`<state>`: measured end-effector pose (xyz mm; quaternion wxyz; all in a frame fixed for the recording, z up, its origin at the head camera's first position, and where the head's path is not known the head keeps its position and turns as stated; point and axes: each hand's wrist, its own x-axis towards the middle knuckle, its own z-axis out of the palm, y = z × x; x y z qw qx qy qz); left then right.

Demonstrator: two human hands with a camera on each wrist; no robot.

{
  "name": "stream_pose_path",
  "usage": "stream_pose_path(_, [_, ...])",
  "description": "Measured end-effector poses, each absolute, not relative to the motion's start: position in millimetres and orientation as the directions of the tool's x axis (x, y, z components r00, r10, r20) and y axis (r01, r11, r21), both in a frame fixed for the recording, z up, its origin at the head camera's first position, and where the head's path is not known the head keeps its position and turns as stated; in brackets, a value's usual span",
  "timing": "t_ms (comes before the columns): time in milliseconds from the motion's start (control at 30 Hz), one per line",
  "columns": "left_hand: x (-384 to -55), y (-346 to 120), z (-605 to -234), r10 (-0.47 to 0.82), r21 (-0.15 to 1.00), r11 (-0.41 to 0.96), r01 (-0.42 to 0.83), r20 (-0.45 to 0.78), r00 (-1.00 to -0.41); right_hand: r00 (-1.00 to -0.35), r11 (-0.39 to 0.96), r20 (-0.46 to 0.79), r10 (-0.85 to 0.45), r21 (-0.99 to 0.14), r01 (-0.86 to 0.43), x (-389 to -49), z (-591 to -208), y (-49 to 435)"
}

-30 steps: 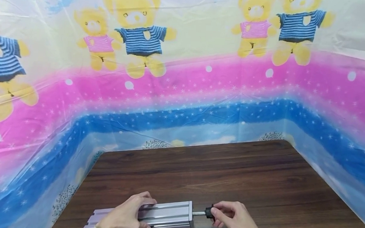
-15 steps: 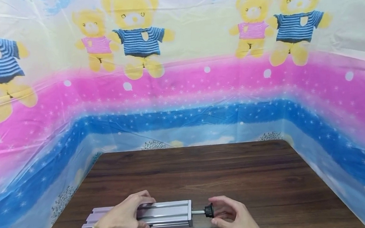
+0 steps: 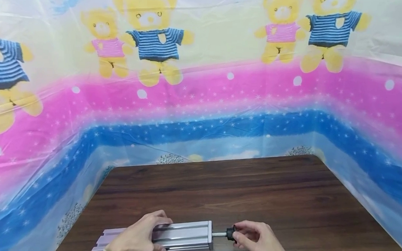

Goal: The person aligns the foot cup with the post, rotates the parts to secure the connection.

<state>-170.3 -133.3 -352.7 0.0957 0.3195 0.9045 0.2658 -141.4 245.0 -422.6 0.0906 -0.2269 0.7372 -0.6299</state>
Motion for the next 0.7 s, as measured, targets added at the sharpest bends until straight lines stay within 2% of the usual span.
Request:
stream_pose_path(133, [-169.9,-133.2,-352.8,0.626,0.539,0.659,0.524,-0.007,-0.780,-0.875,0.109,0.177,-0.451,-0.962,-0.251,-142.1,-424.5,244.1])
stream_pose_path(400, [-167.7,-136.5,-354.7,0.612,0.523,0.678,0.517,-0.011,-0.791,-0.908,0.198,0.050,-0.416,-0.970,-0.144,-143.2,-420.9,238.6])
stream_pose_path(700, [-166.2,-138.9,-353.3,0.613,0.529,0.669,0.522,0.005,-0.790,-0.904,0.187,0.043,-0.425,-0.973,-0.134,-140.4,-419.5,237.8])
